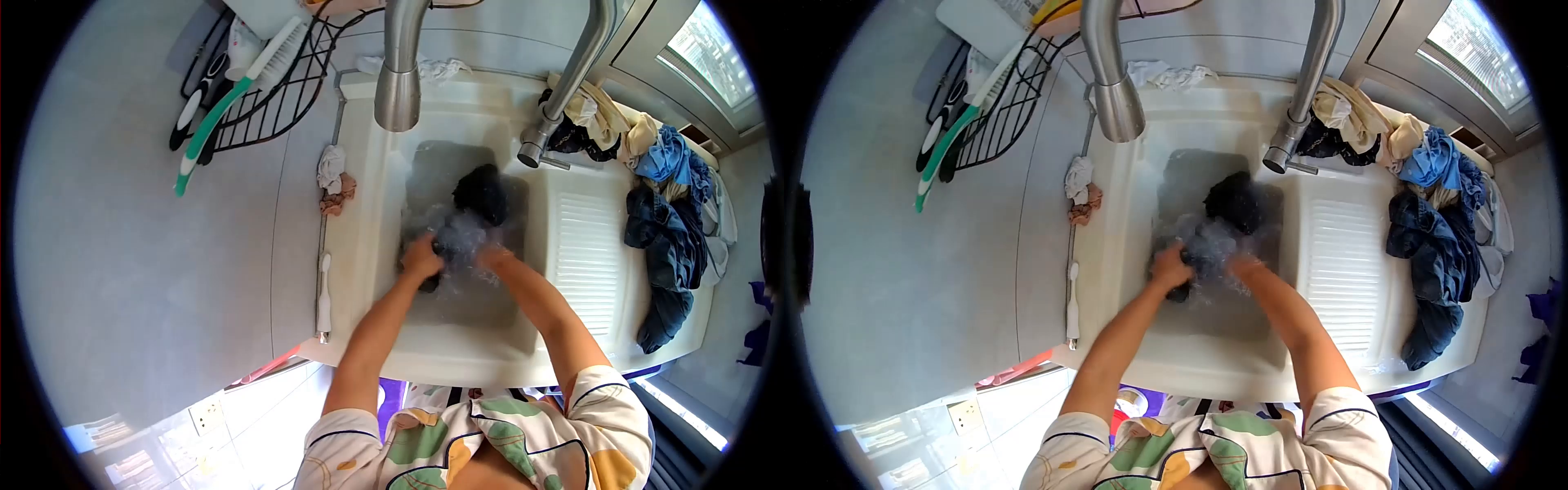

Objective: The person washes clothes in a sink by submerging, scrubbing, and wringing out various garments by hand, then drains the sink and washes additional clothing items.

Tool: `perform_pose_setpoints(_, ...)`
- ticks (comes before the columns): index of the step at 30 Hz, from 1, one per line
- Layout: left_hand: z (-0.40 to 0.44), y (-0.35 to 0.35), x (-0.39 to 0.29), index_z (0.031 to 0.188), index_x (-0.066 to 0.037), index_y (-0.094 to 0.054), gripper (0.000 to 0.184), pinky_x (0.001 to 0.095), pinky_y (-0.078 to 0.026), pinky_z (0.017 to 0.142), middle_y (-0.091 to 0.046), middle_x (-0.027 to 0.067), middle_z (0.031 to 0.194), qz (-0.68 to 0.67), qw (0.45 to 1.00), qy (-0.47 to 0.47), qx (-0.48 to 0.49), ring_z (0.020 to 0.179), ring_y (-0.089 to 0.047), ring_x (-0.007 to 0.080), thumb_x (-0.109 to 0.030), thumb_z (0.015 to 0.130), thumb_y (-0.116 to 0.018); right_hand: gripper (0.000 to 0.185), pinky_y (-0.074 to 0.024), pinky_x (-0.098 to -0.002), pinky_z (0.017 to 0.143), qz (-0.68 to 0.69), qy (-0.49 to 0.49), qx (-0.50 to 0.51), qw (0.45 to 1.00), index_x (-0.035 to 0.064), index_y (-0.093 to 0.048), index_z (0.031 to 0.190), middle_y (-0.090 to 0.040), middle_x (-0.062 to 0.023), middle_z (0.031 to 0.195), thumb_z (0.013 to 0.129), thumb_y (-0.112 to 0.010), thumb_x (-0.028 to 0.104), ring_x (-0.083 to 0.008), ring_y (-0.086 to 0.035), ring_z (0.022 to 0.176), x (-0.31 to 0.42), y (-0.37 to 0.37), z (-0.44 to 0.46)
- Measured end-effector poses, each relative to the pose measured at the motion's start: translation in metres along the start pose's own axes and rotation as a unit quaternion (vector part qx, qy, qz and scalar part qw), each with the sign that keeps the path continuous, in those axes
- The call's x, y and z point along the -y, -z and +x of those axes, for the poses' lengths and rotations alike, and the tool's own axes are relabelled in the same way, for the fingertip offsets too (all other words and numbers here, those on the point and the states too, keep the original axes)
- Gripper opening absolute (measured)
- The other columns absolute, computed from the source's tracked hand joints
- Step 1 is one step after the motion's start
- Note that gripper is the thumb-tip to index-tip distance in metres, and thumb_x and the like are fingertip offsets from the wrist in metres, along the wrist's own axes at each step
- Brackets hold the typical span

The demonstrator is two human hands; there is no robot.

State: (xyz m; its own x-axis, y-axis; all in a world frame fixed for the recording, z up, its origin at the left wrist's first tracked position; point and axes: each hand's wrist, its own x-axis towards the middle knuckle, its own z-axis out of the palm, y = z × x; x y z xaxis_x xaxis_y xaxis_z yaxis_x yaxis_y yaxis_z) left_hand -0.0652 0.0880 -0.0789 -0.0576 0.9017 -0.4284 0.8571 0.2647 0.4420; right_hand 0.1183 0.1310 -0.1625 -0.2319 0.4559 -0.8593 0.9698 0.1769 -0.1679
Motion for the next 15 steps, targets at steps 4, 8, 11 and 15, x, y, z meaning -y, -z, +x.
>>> perform_pose_setpoints(4, -0.017, 0.08, -0.052, 0.081, -0.006, -0.057, 0.029, 0.0325, -0.043, 0.067, -0.057, 0.0149, 0.079, -0.224, 0.972, -0.061, -0.046, 0.077, -0.054, 0.0295, -0.009, 0.053, -0.056, 0.078, -0.0293, -0.0345, 0.093, 0.174, 0.324, -0.397, 0.841, 0.0079, -0.026, 0.123, -0.038, -0.0142, 0.12, 0.059, -0.068, 0.021, -0.0267, -0.038, 0.11, 0.035, 0.045, -0.074)
perform_pose_setpoints(8, -0.059, 0.155, -0.114, 0.074, -0.003, -0.053, 0.022, 0.0282, -0.041, 0.064, -0.055, 0.013, 0.069, -0.327, 0.908, -0.243, -0.096, 0.067, -0.053, 0.0239, -0.004, 0.052, -0.052, 0.077, -0.03, -0.0291, 0.092, 0.537, 0.375, -0.185, 0.732, 0.0044, -0.03, 0.121, -0.043, -0.0068, 0.115, 0.058, -0.071, 0.021, -0.0154, -0.039, 0.107, 0.043, 0.08, -0.114)
perform_pose_setpoints(11, -0.1, 0.208, -0.147, 0.072, -0.001, -0.052, 0.02, 0.0246, -0.04, 0.067, -0.054, 0.0079, 0.07, -0.378, 0.851, -0.336, -0.143, 0.067, -0.051, 0.0169, -0.001, 0.052, -0.051, 0.07, -0.0329, -0.0284, 0.089, 0.583, 0.437, -0.158, 0.667, 0.0039, -0.034, 0.117, -0.045, -0.0064, 0.11, 0.059, -0.07, 0.019, -0.0151, -0.042, 0.103, 0.052, 0.107, -0.146)
perform_pose_setpoints(15, -0.133, 0.244, -0.149, 0.074, -0.001, -0.052, 0.024, 0.0225, -0.038, 0.073, -0.054, 0.006, 0.08, -0.494, 0.764, -0.369, -0.191, 0.076, -0.05, 0.0132, 0.001, 0.049, -0.051, 0.061, -0.0367, -0.0275, 0.084, 0.6, 0.494, -0.119, 0.617, 0.0031, -0.039, 0.112, -0.049, -0.0059, 0.103, 0.06, -0.068, 0.017, -0.0148, -0.046, 0.097, 0.05, 0.127, -0.174)
